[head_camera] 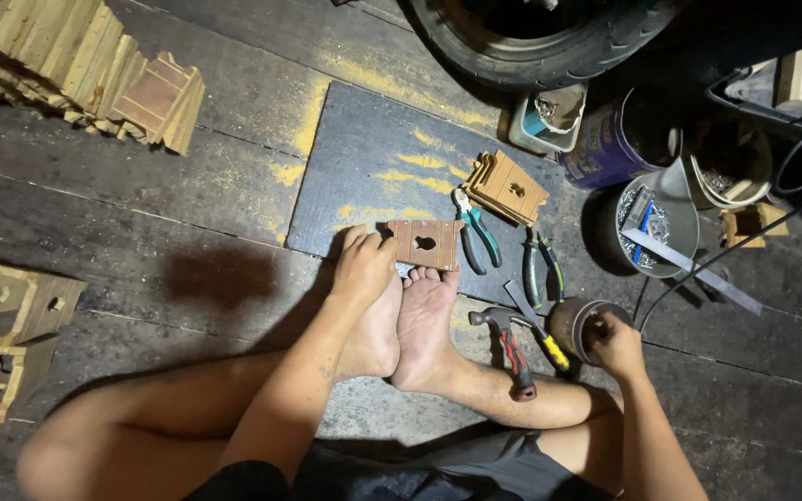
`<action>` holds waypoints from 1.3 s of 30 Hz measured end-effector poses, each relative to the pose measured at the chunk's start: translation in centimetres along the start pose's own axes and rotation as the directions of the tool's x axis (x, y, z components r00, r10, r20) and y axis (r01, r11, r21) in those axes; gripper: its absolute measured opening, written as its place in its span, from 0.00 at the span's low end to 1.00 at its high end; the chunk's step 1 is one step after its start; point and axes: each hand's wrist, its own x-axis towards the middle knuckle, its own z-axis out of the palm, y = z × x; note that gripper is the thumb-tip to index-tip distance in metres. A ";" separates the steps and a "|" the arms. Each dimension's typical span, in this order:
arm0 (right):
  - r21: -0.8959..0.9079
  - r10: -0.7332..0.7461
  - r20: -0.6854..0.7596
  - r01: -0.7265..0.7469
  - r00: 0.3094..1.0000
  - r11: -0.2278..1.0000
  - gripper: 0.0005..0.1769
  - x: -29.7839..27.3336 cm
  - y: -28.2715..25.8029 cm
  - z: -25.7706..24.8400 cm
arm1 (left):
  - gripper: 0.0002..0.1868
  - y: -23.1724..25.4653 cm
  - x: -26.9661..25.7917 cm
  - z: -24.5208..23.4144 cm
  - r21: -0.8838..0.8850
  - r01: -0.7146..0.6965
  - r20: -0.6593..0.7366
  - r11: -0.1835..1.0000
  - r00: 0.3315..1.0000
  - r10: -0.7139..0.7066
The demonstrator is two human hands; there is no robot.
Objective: The person assembles small wooden components by aligning pieces, securing them with pliers and a hammer, and drilling a hole using a power drill.
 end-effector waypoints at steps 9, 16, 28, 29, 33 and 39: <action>0.125 0.002 -0.110 0.012 0.994 0.992 0.13 -2.7 -4.1 -4.7 | 0.13 2.1 1.7 -4.4 0.007 0.225 0.116 0.974 0.968 -0.224; 0.325 -0.069 -0.187 0.128 0.980 0.937 0.08 -2.4 -7.2 -5.4 | 0.13 2.4 1.4 -4.7 -0.009 0.270 0.108 0.963 0.957 -0.268; 0.308 0.064 -0.104 -0.029 0.992 0.951 0.09 -0.9 -4.1 -5.3 | 0.13 2.4 1.0 -3.9 0.008 0.307 0.098 0.952 0.947 -0.306; 0.158 0.070 -0.022 -0.066 0.997 0.985 0.15 -0.9 -3.3 -4.9 | 0.13 2.4 1.0 -3.9 0.010 0.308 0.091 0.951 0.947 -0.308; -0.201 0.065 0.197 -0.024 0.978 0.979 0.22 -0.6 -3.7 -2.9 | 0.12 2.3 1.0 -4.1 0.007 0.298 0.089 0.955 0.951 -0.297; -0.169 0.115 0.214 -0.079 0.970 0.982 0.20 4.0 -0.1 1.7 | 0.11 2.4 0.9 -3.8 0.018 0.310 0.095 0.950 0.946 -0.311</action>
